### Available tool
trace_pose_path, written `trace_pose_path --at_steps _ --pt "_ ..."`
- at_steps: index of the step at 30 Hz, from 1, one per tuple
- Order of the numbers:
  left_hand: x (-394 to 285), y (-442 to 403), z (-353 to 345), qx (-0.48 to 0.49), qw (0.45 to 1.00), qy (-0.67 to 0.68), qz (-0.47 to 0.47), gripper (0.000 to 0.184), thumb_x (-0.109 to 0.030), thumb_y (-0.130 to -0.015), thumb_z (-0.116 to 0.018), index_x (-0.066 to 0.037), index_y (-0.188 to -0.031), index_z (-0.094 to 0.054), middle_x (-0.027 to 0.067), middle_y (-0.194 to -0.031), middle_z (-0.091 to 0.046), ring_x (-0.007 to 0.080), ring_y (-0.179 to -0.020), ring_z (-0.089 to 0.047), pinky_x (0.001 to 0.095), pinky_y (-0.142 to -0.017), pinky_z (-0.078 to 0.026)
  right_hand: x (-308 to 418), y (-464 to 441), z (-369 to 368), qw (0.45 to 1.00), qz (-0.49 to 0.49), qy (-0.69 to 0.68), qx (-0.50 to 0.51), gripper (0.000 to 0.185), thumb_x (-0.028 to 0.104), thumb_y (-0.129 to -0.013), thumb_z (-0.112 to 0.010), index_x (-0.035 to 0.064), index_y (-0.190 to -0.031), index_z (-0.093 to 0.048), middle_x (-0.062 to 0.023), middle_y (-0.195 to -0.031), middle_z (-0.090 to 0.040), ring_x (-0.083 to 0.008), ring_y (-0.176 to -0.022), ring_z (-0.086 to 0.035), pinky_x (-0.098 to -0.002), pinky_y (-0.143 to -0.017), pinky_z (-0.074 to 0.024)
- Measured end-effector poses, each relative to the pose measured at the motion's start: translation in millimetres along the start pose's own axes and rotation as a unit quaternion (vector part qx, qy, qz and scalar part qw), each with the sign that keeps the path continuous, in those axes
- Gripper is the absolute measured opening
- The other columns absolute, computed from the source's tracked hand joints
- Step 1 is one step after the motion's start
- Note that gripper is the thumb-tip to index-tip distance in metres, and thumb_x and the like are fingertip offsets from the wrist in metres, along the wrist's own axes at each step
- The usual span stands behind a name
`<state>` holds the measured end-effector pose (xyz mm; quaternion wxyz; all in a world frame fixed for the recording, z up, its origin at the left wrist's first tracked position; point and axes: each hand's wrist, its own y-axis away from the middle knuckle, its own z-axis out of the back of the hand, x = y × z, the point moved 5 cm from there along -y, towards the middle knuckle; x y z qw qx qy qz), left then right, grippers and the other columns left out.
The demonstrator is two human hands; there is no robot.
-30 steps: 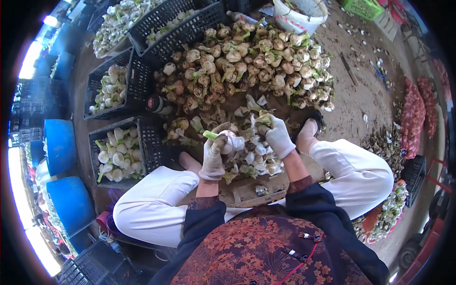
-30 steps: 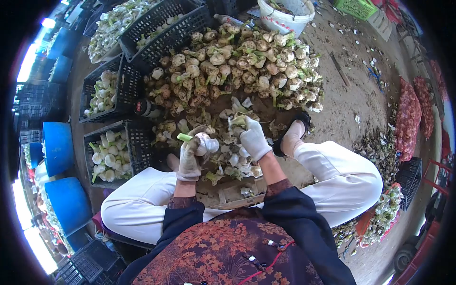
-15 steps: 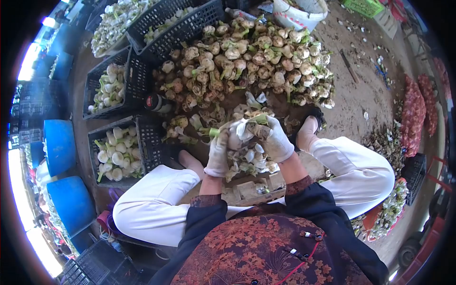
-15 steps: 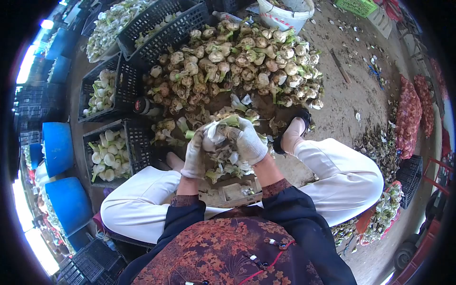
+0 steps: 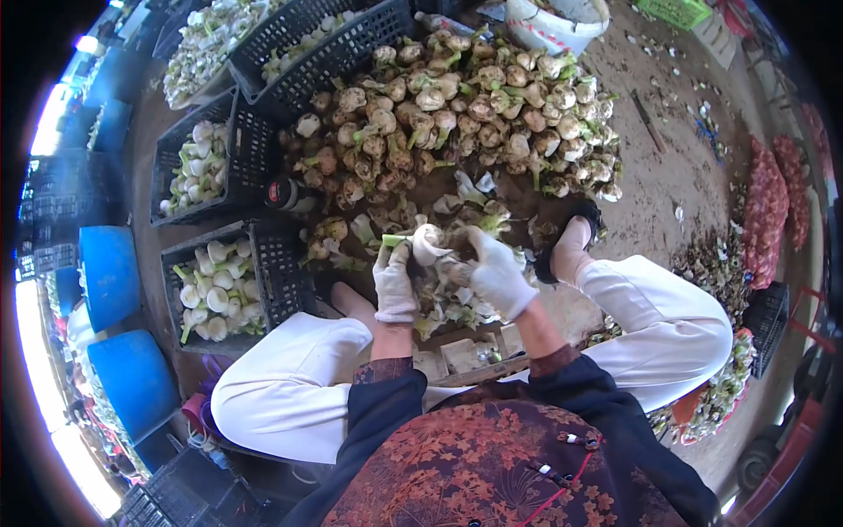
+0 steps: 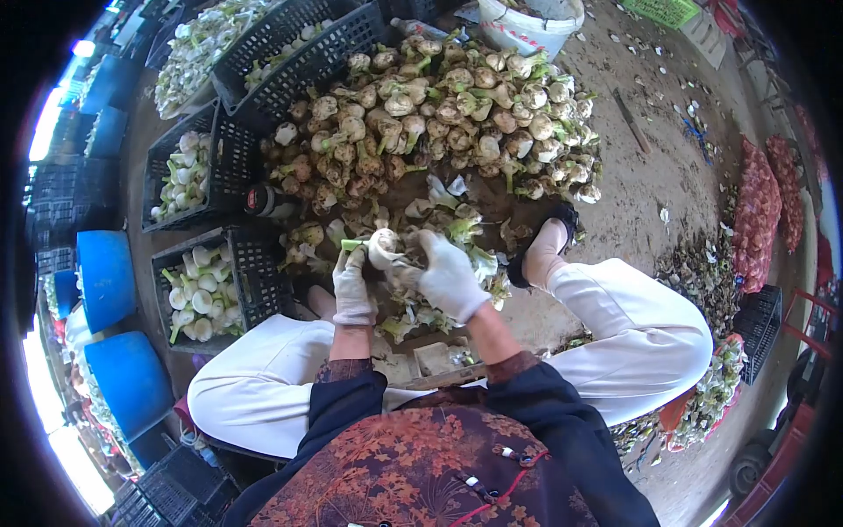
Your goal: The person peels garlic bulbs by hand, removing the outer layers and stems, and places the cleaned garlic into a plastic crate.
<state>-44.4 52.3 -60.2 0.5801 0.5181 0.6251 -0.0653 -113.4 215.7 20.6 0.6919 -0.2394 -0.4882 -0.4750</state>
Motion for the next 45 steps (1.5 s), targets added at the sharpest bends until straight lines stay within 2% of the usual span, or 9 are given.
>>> trace_pose_path --at_steps 4,6,12,19,27,29,31,33,45 --pt "-7 9 -14 0.008 0.987 0.162 0.024 0.018 -0.009 -0.092 -0.046 -0.003 -0.105 -0.057 0.0097 -0.097 -0.062 0.0192 -0.083 -0.062 0.0329 -0.067 -0.053 -4 -9 -22 0.966 -0.071 -0.245 0.029 0.020 0.011 -0.083 -0.063 -0.0010 -0.098 -0.059 -0.0121 -0.083 -0.063 -0.0244 -0.078 -0.065 -0.0317 -0.066 -0.0497" --pt "5 1 -3 -0.010 0.966 0.253 0.060 0.023 -0.014 -0.091 -0.046 -0.003 -0.108 -0.057 0.0113 -0.101 -0.062 0.0225 -0.087 -0.062 0.0371 -0.065 -0.052 -25 -14 -13 0.704 -0.197 -0.681 -0.047 0.020 0.008 -0.087 -0.056 -0.0015 -0.106 -0.055 -0.0088 -0.090 -0.062 -0.0187 -0.076 -0.064 -0.0282 -0.065 -0.0513" --pt "-11 -18 1 0.061 0.932 0.330 0.137 0.038 -0.034 -0.086 -0.046 -0.007 -0.111 -0.057 0.0122 -0.099 -0.062 0.0259 -0.079 -0.059 0.0353 -0.060 -0.048 -75 -21 33 0.981 -0.049 -0.151 -0.114 0.023 0.004 -0.083 -0.059 -0.0009 -0.105 -0.061 -0.0112 -0.090 -0.066 -0.0189 -0.074 -0.065 -0.0304 -0.065 -0.0516" --pt "-217 -54 2 0.128 0.899 0.406 -0.102 0.041 -0.042 -0.089 -0.049 -0.005 -0.108 -0.057 0.0055 -0.089 -0.057 0.0170 -0.074 -0.051 0.0302 -0.065 -0.047 -145 -64 47 0.982 -0.125 -0.064 -0.126 0.023 0.019 -0.081 -0.061 0.0012 -0.096 -0.066 -0.0087 -0.080 -0.067 -0.0150 -0.074 -0.060 -0.0299 -0.069 -0.0467" --pt "-59 -42 -30 0.104 0.967 -0.190 -0.134 0.029 -0.003 -0.085 -0.055 -0.002 -0.114 -0.059 0.0062 -0.102 -0.065 0.0101 -0.084 -0.058 0.0224 -0.077 -0.046 -199 -199 72 0.879 -0.074 0.470 -0.045 0.032 0.002 -0.076 -0.046 -0.0026 -0.104 -0.060 -0.0205 -0.092 -0.065 -0.0353 -0.086 -0.063 -0.0425 -0.073 -0.0494" --pt "-9 -29 -44 0.142 0.971 -0.174 -0.082 0.041 0.003 -0.080 -0.059 -0.005 -0.120 -0.056 0.0057 -0.105 -0.063 0.0117 -0.092 -0.058 0.0243 -0.082 -0.047 -294 -203 57 0.969 -0.199 -0.110 -0.091 0.037 0.012 -0.078 -0.054 0.0042 -0.114 -0.057 -0.0142 -0.091 -0.064 -0.0263 -0.082 -0.065 -0.0379 -0.077 -0.0517" --pt "15 -26 -50 0.143 0.924 -0.342 -0.096 0.065 0.004 -0.074 -0.065 -0.010 -0.134 -0.043 0.0073 -0.120 -0.055 0.0150 -0.106 -0.055 0.0264 -0.088 -0.045 -179 -136 27 0.829 -0.500 -0.232 0.096 0.025 0.017 -0.080 -0.058 0.0087 -0.104 -0.060 -0.0107 -0.091 -0.065 -0.0261 -0.073 -0.063 -0.0502 -0.068 -0.0523" --pt "8 -20 -63 0.167 0.931 -0.280 -0.166 0.078 0.005 -0.070 -0.069 -0.010 -0.139 -0.035 0.0092 -0.125 -0.050 0.0186 -0.111 -0.052 0.0288 -0.092 -0.044 -167 -92 -31 0.741 -0.309 -0.574 0.162 0.035 0.039 -0.088 -0.054 0.0124 -0.110 -0.058 -0.0035 -0.096 -0.066 -0.0219 -0.084 -0.062 -0.0404 -0.081 -0.0486" --pt "-45 28 -49 0.114 0.862 -0.432 -0.241 0.073 -0.011 -0.064 -0.077 -0.007 -0.130 -0.046 0.0186 -0.114 -0.053 0.0280 -0.103 -0.057 0.0334 -0.087 -0.048 14 -40 2 0.963 -0.026 -0.259 0.073 0.030 0.021 -0.082 -0.070 -0.0023 -0.100 -0.064 -0.0022 -0.080 -0.065 -0.0068 -0.074 -0.054 -0.0249 -0.065 -0.0468"
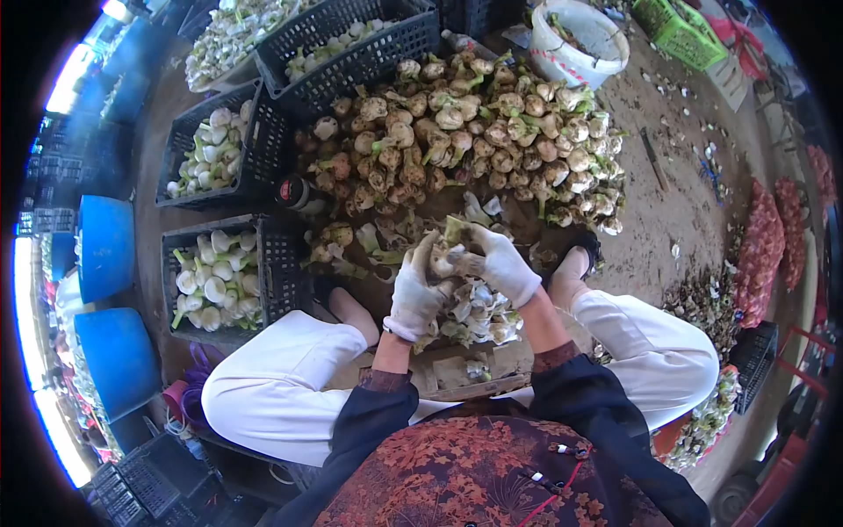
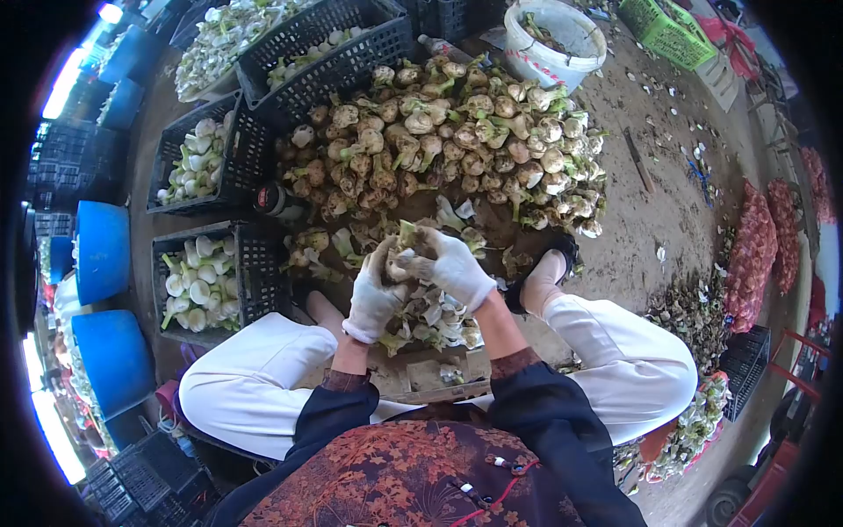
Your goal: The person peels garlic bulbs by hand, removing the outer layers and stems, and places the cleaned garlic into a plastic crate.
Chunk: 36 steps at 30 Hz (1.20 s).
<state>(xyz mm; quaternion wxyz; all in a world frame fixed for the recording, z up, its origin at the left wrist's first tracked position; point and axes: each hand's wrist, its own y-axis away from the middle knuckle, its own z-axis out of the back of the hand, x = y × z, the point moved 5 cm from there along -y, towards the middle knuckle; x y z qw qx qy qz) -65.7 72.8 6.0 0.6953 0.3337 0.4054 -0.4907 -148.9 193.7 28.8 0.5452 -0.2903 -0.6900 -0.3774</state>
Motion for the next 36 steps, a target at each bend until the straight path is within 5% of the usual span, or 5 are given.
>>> trace_pose_path --at_steps 7,15,20,29,36 --pt "-12 5 10 0.078 0.975 0.209 -0.013 0.069 -0.007 -0.069 -0.073 -0.002 -0.131 -0.043 0.0157 -0.114 -0.056 0.0248 -0.102 -0.057 0.0344 -0.087 -0.048 -7 5 -7 0.994 -0.016 0.009 0.108 0.027 0.019 -0.085 -0.065 -0.0041 -0.099 -0.063 -0.0013 -0.083 -0.065 -0.0059 -0.076 -0.053 -0.0247 -0.067 -0.0471" --pt "23 19 -8 0.111 0.625 0.722 0.276 0.038 -0.033 -0.091 -0.046 -0.006 -0.117 -0.053 0.0098 -0.112 -0.059 0.0211 -0.094 -0.060 0.0325 -0.080 -0.050 14 29 -11 0.947 0.094 0.278 0.128 0.025 0.002 -0.080 -0.057 -0.0021 -0.104 -0.062 0.0003 -0.088 -0.063 -0.0084 -0.078 -0.055 -0.0243 -0.071 -0.0467" --pt "41 10 -18 -0.040 0.858 0.476 0.190 0.041 -0.044 -0.094 -0.047 -0.007 -0.108 -0.055 0.0042 -0.098 -0.058 0.0172 -0.084 -0.058 0.0301 -0.074 -0.049 -25 27 -9 0.996 -0.050 -0.075 0.021 0.023 0.001 -0.082 -0.056 -0.0011 -0.104 -0.063 0.0003 -0.088 -0.063 -0.0076 -0.079 -0.056 -0.0224 -0.073 -0.0464" --pt "33 10 21 -0.237 0.889 0.368 0.134 0.028 -0.024 -0.098 -0.044 0.000 -0.093 -0.059 0.0015 -0.079 -0.059 0.0102 -0.069 -0.053 0.0256 -0.066 -0.044 -29 40 -13 0.930 -0.171 -0.324 -0.024 0.022 0.002 -0.083 -0.056 -0.0040 -0.103 -0.062 -0.0055 -0.091 -0.066 -0.0119 -0.073 -0.064 -0.0247 -0.066 -0.0537" --pt "-13 25 25 -0.064 0.994 0.093 -0.004 0.009 -0.005 -0.083 -0.065 -0.001 -0.090 -0.062 0.0077 -0.076 -0.065 0.0103 -0.065 -0.059 0.0247 -0.060 -0.048 -35 3 14 0.996 -0.085 -0.025 -0.011 0.017 0.005 -0.079 -0.055 -0.0056 -0.089 -0.065 -0.0079 -0.069 -0.064 -0.0151 -0.064 -0.060 -0.0282 -0.059 -0.0477"
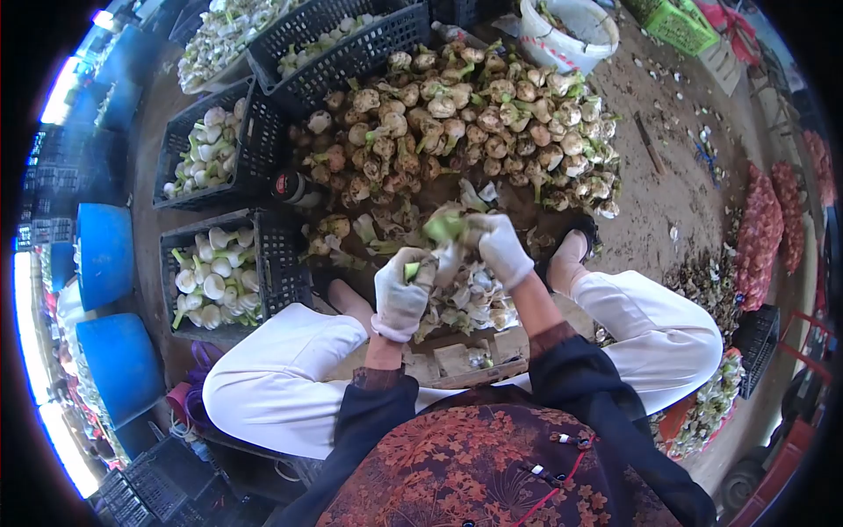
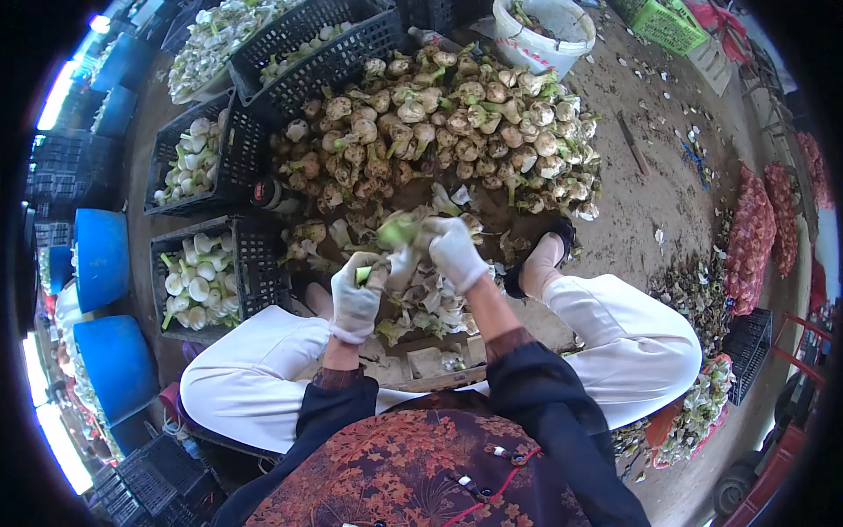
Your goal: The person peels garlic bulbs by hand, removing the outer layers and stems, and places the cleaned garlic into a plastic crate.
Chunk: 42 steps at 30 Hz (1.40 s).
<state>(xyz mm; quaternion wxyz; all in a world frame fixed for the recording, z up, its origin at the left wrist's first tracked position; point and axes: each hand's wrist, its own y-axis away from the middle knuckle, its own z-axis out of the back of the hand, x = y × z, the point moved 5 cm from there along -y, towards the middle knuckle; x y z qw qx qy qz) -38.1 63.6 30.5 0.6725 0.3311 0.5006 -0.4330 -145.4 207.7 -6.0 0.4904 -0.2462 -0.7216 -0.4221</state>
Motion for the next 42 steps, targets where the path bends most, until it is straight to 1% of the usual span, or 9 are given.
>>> trace_pose_path --at_steps 4,13,16,19,23,27,35,38,42 --pt "-21 -4 11 -0.013 0.989 0.132 0.058 0.012 -0.003 -0.084 -0.063 -0.002 -0.096 -0.062 0.0036 -0.076 -0.064 0.0079 -0.064 -0.057 0.0220 -0.056 -0.047 -35 -27 35 0.861 0.144 0.483 -0.070 0.015 0.008 -0.074 -0.056 -0.0007 -0.081 -0.066 -0.0191 -0.075 -0.065 -0.0352 -0.068 -0.063 -0.0405 -0.063 -0.0489" --pt "46 -79 86 -0.228 0.766 0.549 0.244 0.011 -0.011 -0.084 -0.063 -0.002 -0.090 -0.061 0.0062 -0.075 -0.062 0.0141 -0.057 -0.058 0.0254 -0.047 -0.049 -44 -7 49 0.867 0.060 0.492 -0.050 0.050 0.019 -0.071 -0.066 0.0073 -0.119 -0.057 -0.0193 -0.097 -0.064 -0.0388 -0.088 -0.061 -0.0366 -0.082 -0.0490" --pt "-1 -131 149 -0.180 0.694 0.697 -0.004 0.052 -0.043 -0.094 -0.046 0.005 -0.112 -0.054 0.0120 -0.086 -0.063 0.0161 -0.068 -0.059 0.0267 -0.055 -0.050 -74 -56 58 0.943 0.028 0.317 -0.093 0.037 0.017 -0.079 -0.065 0.0076 -0.114 -0.060 -0.0127 -0.091 -0.066 -0.0303 -0.076 -0.064 -0.0334 -0.068 -0.0513" --pt "-11 -142 147 -0.126 0.781 0.612 -0.017 0.049 -0.041 -0.094 -0.046 0.003 -0.113 -0.056 0.0100 -0.091 -0.064 0.0150 -0.068 -0.055 0.0239 -0.057 -0.046 -106 -113 50 0.963 -0.223 -0.077 -0.129 0.035 0.014 -0.078 -0.066 0.0102 -0.113 -0.063 -0.0124 -0.082 -0.065 -0.0196 -0.074 -0.064 -0.0300 -0.068 -0.0506" --pt "61 -109 79 -0.173 0.957 0.226 0.045 0.024 -0.017 -0.090 -0.057 -0.002 -0.107 -0.060 0.0066 -0.089 -0.064 0.0106 -0.072 -0.058 0.0237 -0.058 -0.048 -116 -197 22 0.900 -0.159 0.362 -0.183 0.050 0.019 -0.076 -0.064 0.0055 -0.123 -0.051 -0.0189 -0.106 -0.063 -0.0364 -0.104 -0.057 -0.0377 -0.090 -0.0433" --pt "94 -64 13 -0.077 0.907 0.259 0.323 0.022 -0.005 -0.087 -0.056 0.001 -0.108 -0.059 0.0098 -0.092 -0.065 0.0158 -0.082 -0.063 0.0248 -0.069 -0.052 -136 -243 9 0.925 -0.150 0.306 -0.171 0.057 0.018 -0.074 -0.057 0.0097 -0.129 -0.045 -0.0237 -0.118 -0.056 -0.0420 -0.113 -0.050 -0.0418 -0.095 -0.0393" --pt "128 -69 -17 0.074 0.970 0.036 0.229 0.072 -0.012 -0.075 -0.075 -0.003 -0.136 -0.038 0.0091 -0.130 -0.047 0.0199 -0.120 -0.044 0.0299 -0.103 -0.034 -76 -109 -1 0.895 -0.054 0.441 0.043 0.055 0.007 -0.074 -0.055 0.0036 -0.128 -0.045 -0.0309 -0.111 -0.055 -0.0430 -0.102 -0.055 -0.0417 -0.086 -0.0454" --pt "120 -59 -37 0.102 0.919 0.322 0.203 0.077 -0.016 -0.069 -0.080 -0.004 -0.134 -0.040 0.0064 -0.128 -0.049 0.0184 -0.116 -0.048 0.0294 -0.101 -0.036 -57 -61 -15 0.910 0.075 0.398 0.092 0.054 -0.001 -0.074 -0.054 0.0008 -0.127 -0.046 -0.0241 -0.112 -0.058 -0.0353 -0.098 -0.060 -0.0378 -0.083 -0.0476" --pt "65 -58 -26 0.094 0.944 0.297 0.107 0.068 0.004 -0.069 -0.069 -0.005 -0.131 -0.043 0.0055 -0.124 -0.050 0.0164 -0.111 -0.051 0.0286 -0.098 -0.041 -27 -35 4 0.994 -0.037 -0.102 -0.033 0.044 0.015 -0.082 -0.064 -0.0021 -0.121 -0.052 -0.0059 -0.108 -0.060 -0.0136 -0.091 -0.057 -0.0274 -0.085 -0.0451"
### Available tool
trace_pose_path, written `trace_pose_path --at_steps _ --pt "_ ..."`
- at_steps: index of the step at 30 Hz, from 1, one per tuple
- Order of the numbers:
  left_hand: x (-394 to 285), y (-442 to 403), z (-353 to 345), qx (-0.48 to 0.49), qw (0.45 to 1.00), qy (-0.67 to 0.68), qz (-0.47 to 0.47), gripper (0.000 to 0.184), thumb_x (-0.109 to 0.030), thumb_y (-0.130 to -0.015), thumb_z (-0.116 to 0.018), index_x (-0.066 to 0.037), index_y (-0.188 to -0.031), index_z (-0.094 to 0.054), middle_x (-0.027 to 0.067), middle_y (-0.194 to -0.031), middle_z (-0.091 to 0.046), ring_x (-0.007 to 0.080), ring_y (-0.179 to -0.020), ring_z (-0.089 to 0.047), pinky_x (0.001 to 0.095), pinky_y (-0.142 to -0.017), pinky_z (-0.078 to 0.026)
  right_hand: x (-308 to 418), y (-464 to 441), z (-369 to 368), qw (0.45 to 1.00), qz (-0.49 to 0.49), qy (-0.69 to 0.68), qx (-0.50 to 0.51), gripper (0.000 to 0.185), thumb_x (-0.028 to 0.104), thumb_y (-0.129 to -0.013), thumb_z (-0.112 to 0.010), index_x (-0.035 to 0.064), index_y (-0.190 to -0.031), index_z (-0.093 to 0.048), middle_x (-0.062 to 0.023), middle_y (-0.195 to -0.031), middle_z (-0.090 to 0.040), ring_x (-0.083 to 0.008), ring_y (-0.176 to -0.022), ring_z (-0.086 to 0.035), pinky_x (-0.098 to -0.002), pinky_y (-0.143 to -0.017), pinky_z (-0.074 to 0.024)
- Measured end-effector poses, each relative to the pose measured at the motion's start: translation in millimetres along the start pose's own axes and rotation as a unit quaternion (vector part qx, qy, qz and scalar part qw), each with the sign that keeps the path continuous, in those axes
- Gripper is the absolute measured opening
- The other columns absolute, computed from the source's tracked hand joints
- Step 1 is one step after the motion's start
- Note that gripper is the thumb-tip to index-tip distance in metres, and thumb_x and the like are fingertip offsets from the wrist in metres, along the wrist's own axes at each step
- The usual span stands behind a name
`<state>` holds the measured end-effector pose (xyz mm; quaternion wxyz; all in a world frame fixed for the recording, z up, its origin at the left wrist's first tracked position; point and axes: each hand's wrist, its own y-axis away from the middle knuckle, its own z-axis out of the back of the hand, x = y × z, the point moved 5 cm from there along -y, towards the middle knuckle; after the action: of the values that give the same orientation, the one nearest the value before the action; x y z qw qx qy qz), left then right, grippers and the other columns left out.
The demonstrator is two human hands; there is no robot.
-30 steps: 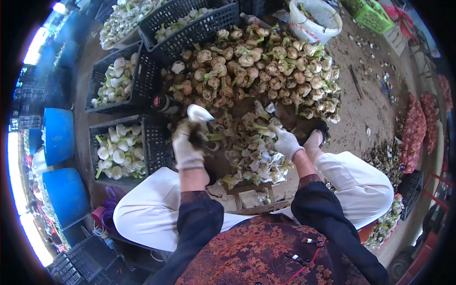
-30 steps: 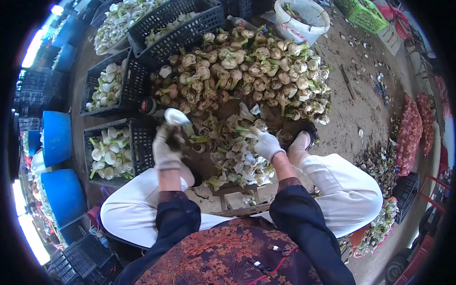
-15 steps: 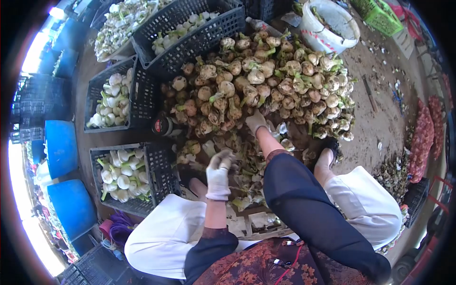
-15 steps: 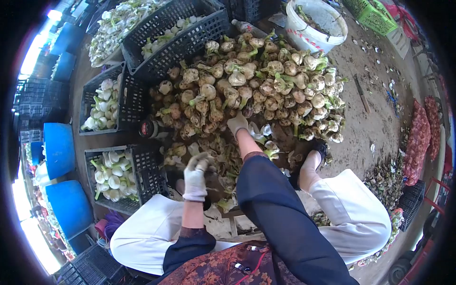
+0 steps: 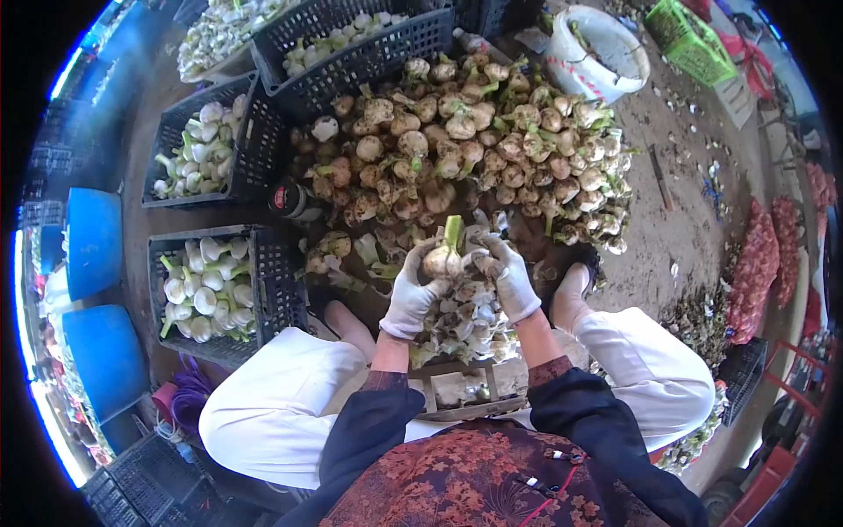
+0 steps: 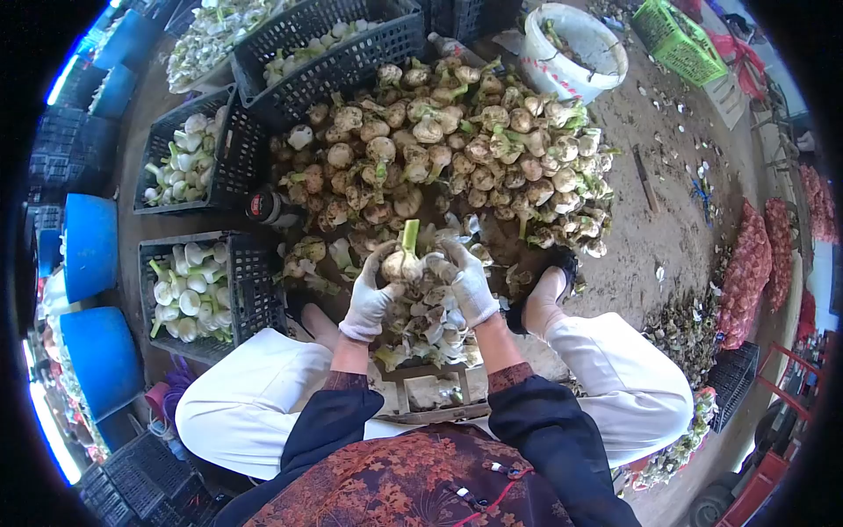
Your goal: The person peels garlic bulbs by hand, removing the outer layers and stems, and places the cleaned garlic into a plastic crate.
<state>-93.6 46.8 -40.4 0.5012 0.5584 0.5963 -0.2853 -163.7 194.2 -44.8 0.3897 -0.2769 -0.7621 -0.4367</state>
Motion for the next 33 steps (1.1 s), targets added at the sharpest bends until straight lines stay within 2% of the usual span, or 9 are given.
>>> trace_pose_path --at_steps 5,7,11,13,15,26,29,31,33 --pt "-27 16 -16 0.023 0.938 -0.322 -0.124 0.072 0.002 -0.065 -0.071 -0.003 -0.132 -0.043 0.0081 -0.126 -0.050 0.0166 -0.115 -0.049 0.0281 -0.099 -0.039 28 3 -13 0.952 0.086 0.290 0.040 0.028 0.021 -0.086 -0.062 -0.0009 -0.103 -0.063 -0.0027 -0.084 -0.063 -0.0103 -0.077 -0.055 -0.0277 -0.071 -0.0458" --pt "-26 23 -15 0.015 0.999 -0.043 -0.016 0.073 0.001 -0.066 -0.071 -0.002 -0.133 -0.042 0.0095 -0.127 -0.050 0.0170 -0.117 -0.047 0.0287 -0.100 -0.037 39 12 -18 0.983 0.056 0.159 0.070 0.026 0.025 -0.086 -0.062 -0.0002 -0.093 -0.064 -0.0013 -0.076 -0.058 -0.0070 -0.072 -0.051 -0.0235 -0.064 -0.0422" --pt "-31 33 -16 0.028 0.993 -0.117 -0.017 0.073 0.002 -0.066 -0.071 -0.001 -0.133 -0.042 0.0091 -0.130 -0.049 0.0170 -0.117 -0.047 0.0295 -0.102 -0.036 41 12 -13 0.961 0.126 0.230 0.086 0.028 0.025 -0.087 -0.060 -0.0011 -0.095 -0.065 -0.0024 -0.078 -0.062 -0.0080 -0.074 -0.052 -0.0261 -0.067 -0.0443" --pt "-36 36 -19 0.024 0.988 -0.148 -0.047 0.073 0.000 -0.068 -0.072 -0.002 -0.134 -0.042 0.0085 -0.130 -0.049 0.0167 -0.117 -0.047 0.0289 -0.101 -0.036 39 19 -14 0.966 0.007 0.248 0.072 0.028 0.025 -0.087 -0.061 -0.0011 -0.098 -0.064 -0.0014 -0.080 -0.062 -0.0079 -0.075 -0.052 -0.0264 -0.068 -0.0446" --pt "-34 40 -19 0.021 0.999 0.010 0.026 0.072 -0.003 -0.069 -0.073 -0.001 -0.134 -0.042 0.0081 -0.129 -0.050 0.0167 -0.117 -0.048 0.0284 -0.101 -0.036 40 22 -20 0.970 0.072 0.211 0.101 0.029 0.026 -0.088 -0.061 -0.0011 -0.099 -0.063 -0.0009 -0.081 -0.062 -0.0078 -0.076 -0.052 -0.0266 -0.069 -0.0449" --pt "-5 47 -6 0.095 0.960 0.236 0.118 0.064 -0.027 -0.081 -0.067 0.000 -0.132 -0.042 0.0111 -0.124 -0.054 0.0229 -0.109 -0.056 0.0369 -0.091 -0.047 26 48 -19 0.987 0.006 0.015 0.160 0.029 0.021 -0.089 -0.059 -0.0022 -0.106 -0.061 0.0004 -0.086 -0.063 -0.0093 -0.076 -0.056 -0.0264 -0.069 -0.0467" --pt "13 48 -3 0.011 0.926 0.313 0.209 0.051 -0.040 -0.088 -0.050 -0.003 -0.124 -0.050 0.0114 -0.116 -0.059 0.0242 -0.103 -0.059 0.0388 -0.085 -0.050 28 58 -21 0.983 -0.001 0.082 0.166 0.026 0.016 -0.086 -0.061 -0.0008 -0.106 -0.061 0.0005 -0.086 -0.063 -0.0112 -0.075 -0.058 -0.0271 -0.068 -0.0473" --pt "6 51 -2 -0.065 0.900 0.346 0.258 0.047 -0.042 -0.090 -0.038 -0.007 -0.113 -0.057 0.0112 -0.107 -0.063 0.0249 -0.098 -0.060 0.0396 -0.082 -0.051 42 72 -31 0.890 0.191 0.377 0.169 0.025 0.008 -0.083 -0.062 0.0013 -0.106 -0.061 0.0000 -0.087 -0.064 -0.0120 -0.075 -0.059 -0.0271 -0.068 -0.0480" --pt "4 55 -6 -0.060 0.886 0.359 0.286 0.045 -0.046 -0.090 -0.044 -0.008 -0.106 -0.060 0.0100 -0.101 -0.064 0.0240 -0.094 -0.061 0.0396 -0.081 -0.051 36 73 -27 0.863 0.145 0.460 0.148 0.026 0.002 -0.080 -0.062 0.0030 -0.106 -0.062 -0.0014 -0.088 -0.066 -0.0106 -0.077 -0.059 -0.0260 -0.070 -0.0481"
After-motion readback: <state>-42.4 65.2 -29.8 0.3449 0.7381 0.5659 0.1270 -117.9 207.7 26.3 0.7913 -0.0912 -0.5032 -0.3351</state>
